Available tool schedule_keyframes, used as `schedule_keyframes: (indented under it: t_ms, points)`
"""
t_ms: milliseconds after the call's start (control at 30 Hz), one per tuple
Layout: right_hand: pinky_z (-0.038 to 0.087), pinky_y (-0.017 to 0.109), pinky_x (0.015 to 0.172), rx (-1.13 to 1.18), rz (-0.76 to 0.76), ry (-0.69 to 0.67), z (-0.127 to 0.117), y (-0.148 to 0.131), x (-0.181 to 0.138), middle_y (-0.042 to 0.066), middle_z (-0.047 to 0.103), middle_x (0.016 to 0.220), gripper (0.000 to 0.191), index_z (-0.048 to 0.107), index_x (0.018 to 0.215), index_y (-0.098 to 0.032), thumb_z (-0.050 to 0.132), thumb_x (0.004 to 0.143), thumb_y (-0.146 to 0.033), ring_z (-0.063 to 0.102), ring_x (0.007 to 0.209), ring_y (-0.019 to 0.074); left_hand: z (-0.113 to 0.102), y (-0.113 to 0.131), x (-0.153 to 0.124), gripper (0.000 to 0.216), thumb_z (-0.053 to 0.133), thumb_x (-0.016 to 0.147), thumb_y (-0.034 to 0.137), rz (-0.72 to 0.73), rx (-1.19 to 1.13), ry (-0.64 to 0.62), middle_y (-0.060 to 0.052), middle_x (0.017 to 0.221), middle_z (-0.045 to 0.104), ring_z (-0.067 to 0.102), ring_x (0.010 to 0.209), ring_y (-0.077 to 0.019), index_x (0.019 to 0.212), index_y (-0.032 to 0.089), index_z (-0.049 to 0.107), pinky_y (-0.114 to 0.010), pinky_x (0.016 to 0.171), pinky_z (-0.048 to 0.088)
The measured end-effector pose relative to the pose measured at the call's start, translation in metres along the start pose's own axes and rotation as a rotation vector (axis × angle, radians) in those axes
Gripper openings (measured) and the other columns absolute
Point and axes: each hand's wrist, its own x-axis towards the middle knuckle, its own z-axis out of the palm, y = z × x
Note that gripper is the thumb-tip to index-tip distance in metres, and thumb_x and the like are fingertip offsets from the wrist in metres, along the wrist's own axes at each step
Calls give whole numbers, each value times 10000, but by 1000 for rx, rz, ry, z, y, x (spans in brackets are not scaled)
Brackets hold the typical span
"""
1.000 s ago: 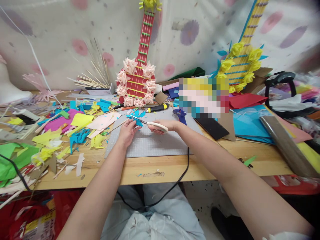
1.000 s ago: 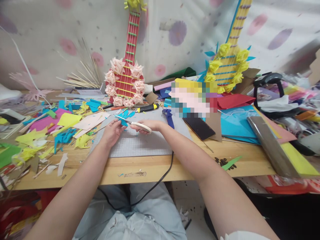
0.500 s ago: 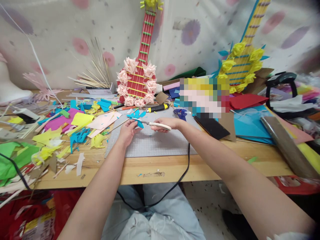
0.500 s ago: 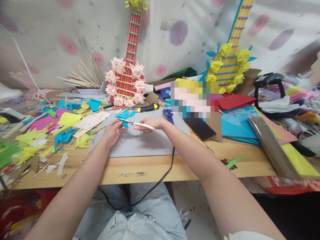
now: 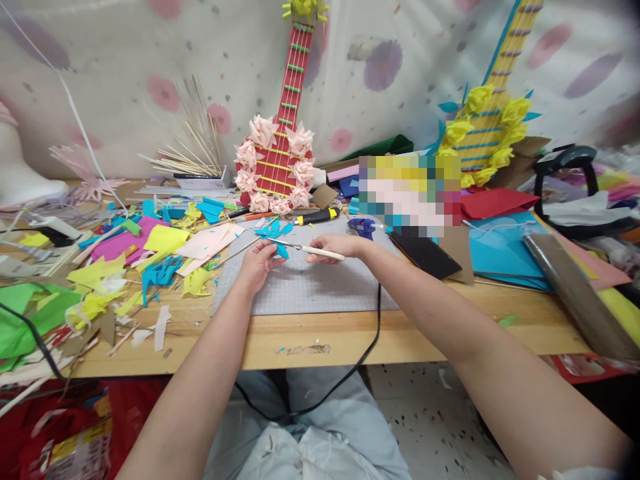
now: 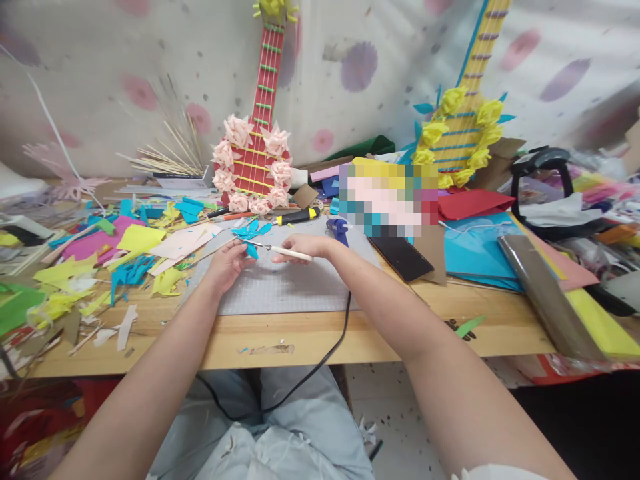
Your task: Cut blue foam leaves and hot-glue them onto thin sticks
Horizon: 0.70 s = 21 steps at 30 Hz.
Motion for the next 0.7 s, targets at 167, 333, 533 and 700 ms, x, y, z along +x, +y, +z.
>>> schedule_keyframes:
  t_ms: [167,333,533,700]
  points:
    - [278,166,364,2,8,19,-3,0,-1,-72,413,455,411,475,674,-143,620,656,-527,368,380,32,-2,-1,1,185,686,560,192,14,10,3,28,593,572,532,538,-76,649,141,532,-236,549,510]
    - [328,157,350,153,-39,111,1,-7,-3,-33,496,475,420,471,663,-140,601,677,-539,437,388,45,-5,-1,3,241,729,522,224,64,25,61,14,664,591,556,619,-96,693,145,579,-252,574,517]
    - [450,169,410,616,7,232,20,-20,15,47,621,615,351,496,741,-131,577,741,-472,570,495,89,-5,-2,2,256,750,509,256,142,45,24,31,687,584,552,648,-89,694,168,597,-227,588,485]
    - [437,143,415,818,-92,232,33,-25,35,-11,576,553,254,495,739,-135,691,671,-283,550,499,68,-6,0,1,258,750,513,260,144,58,-23,16,748,603,557,670,-88,704,166,605,-215,608,470]
